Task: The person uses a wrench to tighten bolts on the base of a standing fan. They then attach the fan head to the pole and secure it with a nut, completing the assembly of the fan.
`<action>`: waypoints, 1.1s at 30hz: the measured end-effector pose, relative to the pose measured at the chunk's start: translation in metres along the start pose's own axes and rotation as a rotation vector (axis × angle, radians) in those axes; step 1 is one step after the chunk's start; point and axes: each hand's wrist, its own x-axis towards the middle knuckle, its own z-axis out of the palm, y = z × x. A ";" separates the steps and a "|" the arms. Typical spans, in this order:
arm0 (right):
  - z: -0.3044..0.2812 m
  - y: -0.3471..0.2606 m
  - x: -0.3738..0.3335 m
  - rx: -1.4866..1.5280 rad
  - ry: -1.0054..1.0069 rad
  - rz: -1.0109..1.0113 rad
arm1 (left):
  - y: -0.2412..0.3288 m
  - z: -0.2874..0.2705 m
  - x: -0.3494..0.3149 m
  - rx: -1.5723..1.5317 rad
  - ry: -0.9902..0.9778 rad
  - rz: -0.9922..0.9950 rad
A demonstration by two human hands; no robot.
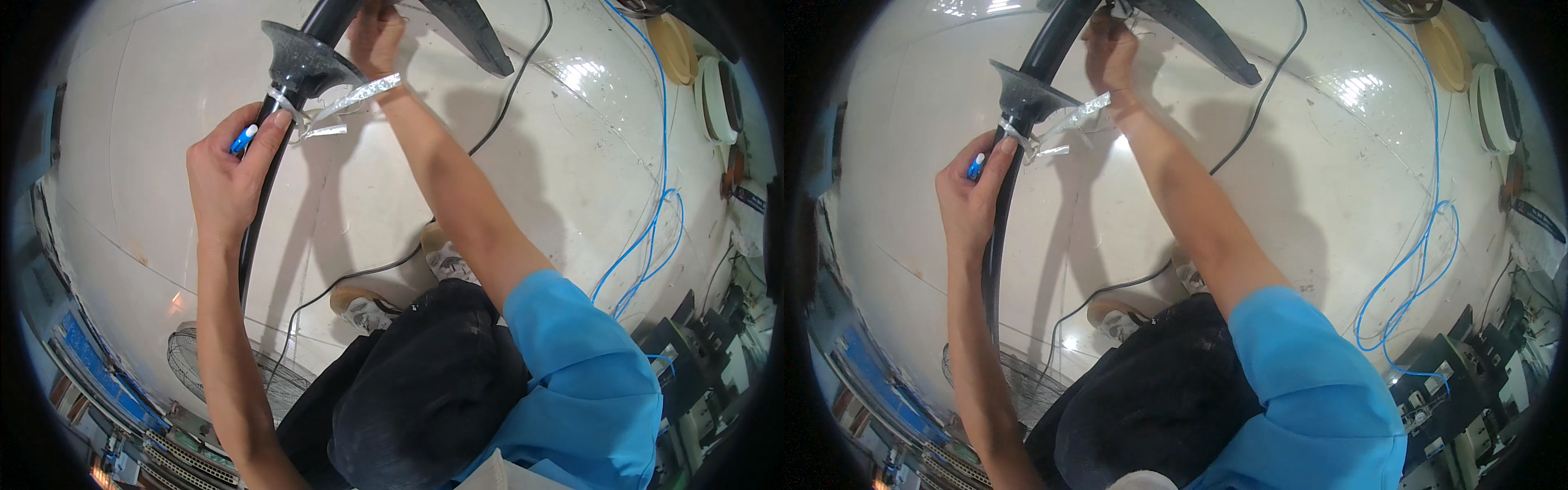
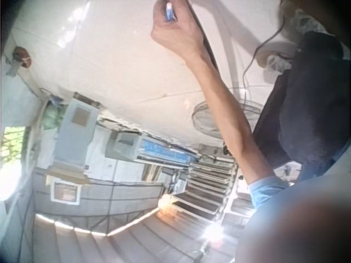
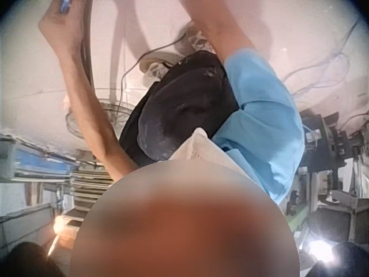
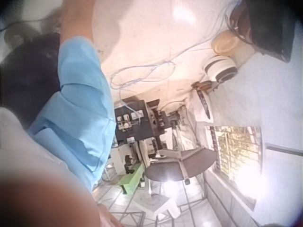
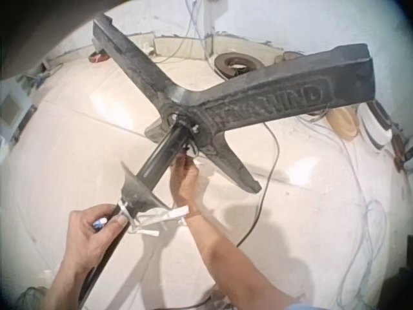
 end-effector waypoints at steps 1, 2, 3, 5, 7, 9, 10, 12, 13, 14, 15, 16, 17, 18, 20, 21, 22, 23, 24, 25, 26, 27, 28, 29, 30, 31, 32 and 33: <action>0.011 0.005 0.000 0.204 0.018 0.067 | 0.000 0.000 0.000 -0.016 -0.009 -0.010; 0.012 0.005 -0.008 -0.125 -0.025 0.050 | -0.001 0.001 0.000 -0.029 -0.006 -0.007; 0.020 0.009 -0.008 0.052 0.077 0.114 | -0.001 0.001 0.000 -0.042 -0.003 -0.005; 0.037 0.013 -0.017 0.199 0.119 0.129 | 0.000 0.001 0.001 -0.037 -0.001 -0.002; 0.027 0.001 -0.036 0.139 0.006 0.021 | 0.000 0.001 -0.001 -0.047 -0.002 -0.015; 0.011 -0.021 -0.047 0.017 0.037 0.136 | 0.000 0.001 -0.001 -0.067 -0.001 -0.023; -0.002 -0.036 -0.046 0.015 0.042 0.158 | -0.001 0.001 0.001 -0.053 0.009 0.004; -0.036 -0.076 -0.051 -0.292 -0.023 0.188 | -0.002 0.001 0.001 -0.013 0.010 0.031; -0.058 -0.100 -0.055 -0.569 -0.152 0.086 | -0.003 0.001 0.000 -0.007 0.006 0.016; -0.067 -0.115 -0.046 -0.622 -0.187 0.131 | -0.004 0.001 0.001 0.000 0.006 0.007; -0.074 -0.127 -0.038 -0.645 -0.246 0.129 | -0.005 0.001 0.001 0.013 0.013 0.008; -0.077 -0.133 -0.035 -0.639 -0.307 0.081 | -0.005 0.001 0.001 0.033 0.014 0.031; -0.077 -0.136 -0.031 -0.679 -0.324 0.045 | -0.005 0.001 0.000 0.037 0.010 0.017; -0.075 -0.135 -0.022 -0.688 -0.348 -0.044 | -0.005 0.001 0.001 0.042 0.019 0.021; -0.073 -0.133 -0.008 -0.781 -0.372 -0.134 | -0.004 0.001 0.001 0.040 0.028 0.034; -0.073 -0.132 -0.003 -0.865 -0.374 -0.129 | -0.003 0.001 0.002 0.036 0.025 0.037; -0.074 -0.131 0.001 -0.951 -0.377 -0.121 | -0.003 0.000 0.001 0.039 0.023 0.040; -0.075 -0.132 0.003 -1.005 -0.386 -0.129 | -0.003 0.000 0.001 0.036 0.016 0.032; -0.075 -0.134 0.005 -1.060 -0.397 -0.137 | -0.003 0.000 0.002 0.040 0.012 0.027; -0.076 -0.137 0.006 -1.116 -0.410 -0.145 | -0.003 0.000 0.002 0.058 0.008 0.010; -0.075 -0.139 0.006 -1.135 -0.382 -0.185 | -0.004 0.000 0.002 0.045 0.009 0.027; -0.073 -0.143 0.006 -1.152 -0.354 -0.227 | -0.004 0.000 0.001 0.048 0.012 0.034; -0.070 -0.147 0.005 -1.168 -0.326 -0.267 | -0.004 0.000 0.001 0.062 0.014 0.031; -0.068 -0.152 0.006 -1.196 -0.350 -0.252 | -0.004 0.000 0.001 0.054 0.016 0.039; -0.066 -0.159 0.008 -1.223 -0.375 -0.236 | -0.004 0.000 0.002 0.057 0.017 0.037; -0.064 -0.165 0.009 -1.250 -0.399 -0.218 | -0.004 -0.001 0.002 0.061 0.015 0.040; -0.061 -0.169 0.010 -1.305 -0.402 -0.225 | -0.004 -0.001 0.002 0.061 0.008 0.029; -0.058 -0.174 0.011 -1.361 -0.405 -0.233 | -0.004 -0.002 0.002 0.060 0.000 0.024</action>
